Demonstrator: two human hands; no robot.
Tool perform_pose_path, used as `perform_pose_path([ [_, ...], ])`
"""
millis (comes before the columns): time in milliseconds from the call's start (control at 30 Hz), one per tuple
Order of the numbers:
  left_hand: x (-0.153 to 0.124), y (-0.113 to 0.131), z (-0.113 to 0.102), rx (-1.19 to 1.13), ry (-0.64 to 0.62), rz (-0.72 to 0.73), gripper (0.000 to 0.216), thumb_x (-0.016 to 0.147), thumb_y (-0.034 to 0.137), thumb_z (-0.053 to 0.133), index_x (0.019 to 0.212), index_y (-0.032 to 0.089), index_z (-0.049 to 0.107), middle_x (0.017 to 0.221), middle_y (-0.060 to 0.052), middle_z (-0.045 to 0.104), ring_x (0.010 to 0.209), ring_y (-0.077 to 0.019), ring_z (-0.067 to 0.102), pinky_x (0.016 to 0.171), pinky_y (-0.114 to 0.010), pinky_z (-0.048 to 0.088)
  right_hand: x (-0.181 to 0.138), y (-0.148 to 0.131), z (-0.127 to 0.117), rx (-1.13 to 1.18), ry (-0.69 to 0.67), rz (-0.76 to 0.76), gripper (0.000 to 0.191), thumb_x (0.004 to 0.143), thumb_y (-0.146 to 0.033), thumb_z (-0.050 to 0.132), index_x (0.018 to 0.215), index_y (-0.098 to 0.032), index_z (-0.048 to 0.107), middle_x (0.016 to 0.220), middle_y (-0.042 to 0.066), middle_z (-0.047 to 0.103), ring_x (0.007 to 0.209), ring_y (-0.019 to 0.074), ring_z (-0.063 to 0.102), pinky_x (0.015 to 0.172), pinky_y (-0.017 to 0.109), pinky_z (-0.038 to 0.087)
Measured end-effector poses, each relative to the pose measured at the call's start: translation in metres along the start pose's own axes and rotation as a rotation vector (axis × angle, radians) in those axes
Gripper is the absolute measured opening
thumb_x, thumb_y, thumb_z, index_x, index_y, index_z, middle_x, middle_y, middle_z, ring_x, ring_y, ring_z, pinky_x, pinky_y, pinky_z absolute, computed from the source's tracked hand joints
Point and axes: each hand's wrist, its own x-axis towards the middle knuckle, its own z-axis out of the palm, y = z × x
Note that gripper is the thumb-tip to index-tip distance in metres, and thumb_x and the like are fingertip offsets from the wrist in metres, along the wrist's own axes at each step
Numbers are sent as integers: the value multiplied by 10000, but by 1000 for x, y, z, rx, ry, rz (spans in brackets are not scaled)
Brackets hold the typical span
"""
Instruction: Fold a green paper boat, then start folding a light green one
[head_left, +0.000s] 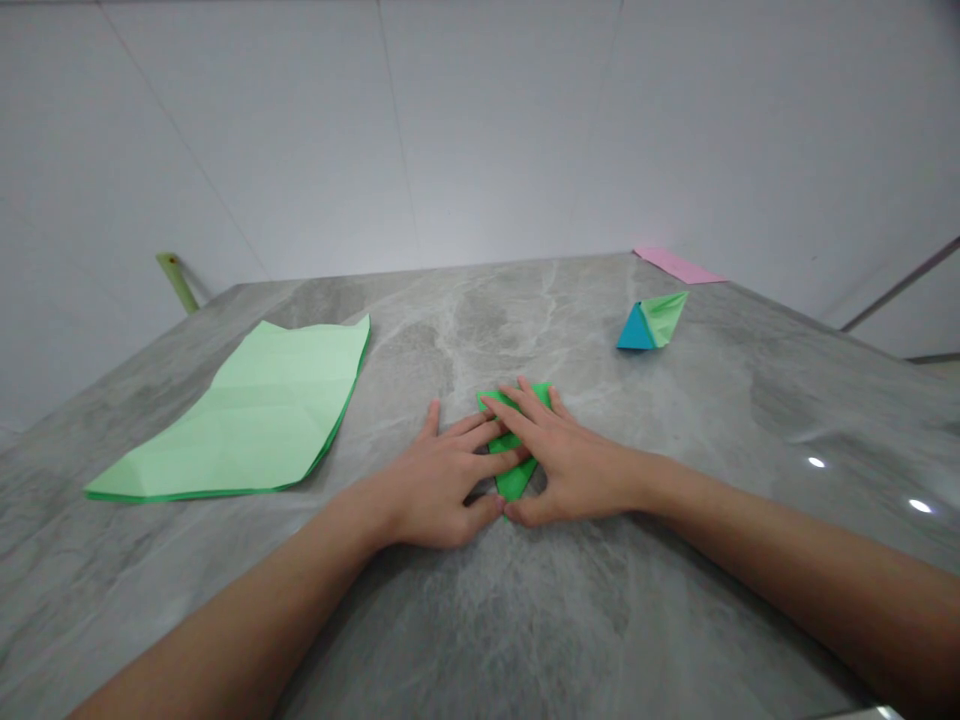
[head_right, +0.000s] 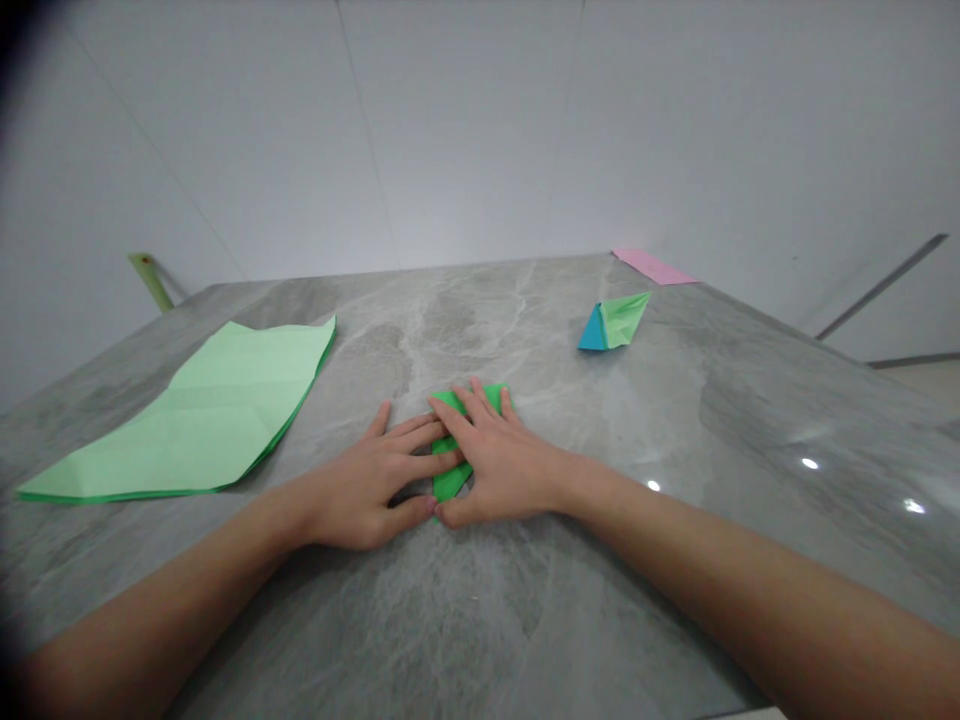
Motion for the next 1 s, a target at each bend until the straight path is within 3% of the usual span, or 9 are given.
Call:
perform_pose_path([
  [300,0,2,-2,-18,-23,-12,640,871,341,576,1476,343,365,1617,-62,199,1468,-412,138,996,-827,-7,1,6,-5,-8,-38,42,1125,684,-480,702,1559,-97,108,1616,220,97,1473,401,-67,1164,614,45],
  [633,0,1,-2,-11,-25,-29,623,874,369,576,1467,339,387,1621,-54,184,1470,-401,143,1011,-817,-1,3,10,-10,-5,-21,60,1085,678,-465,713,1554,-135,165,1606,227,139,1471,432,-32,1130,679,44],
  [1000,-1,3,-3,2,-50,-69,614,883,384,571,1468,368,384,1608,-71,223,1470,-380,170,1035,-793,-13,6,32,-20,-19,-3,170,1105,680,-466,700,1555,-109,128,1610,233,106,1472,429,-24,1134,669,39],
])
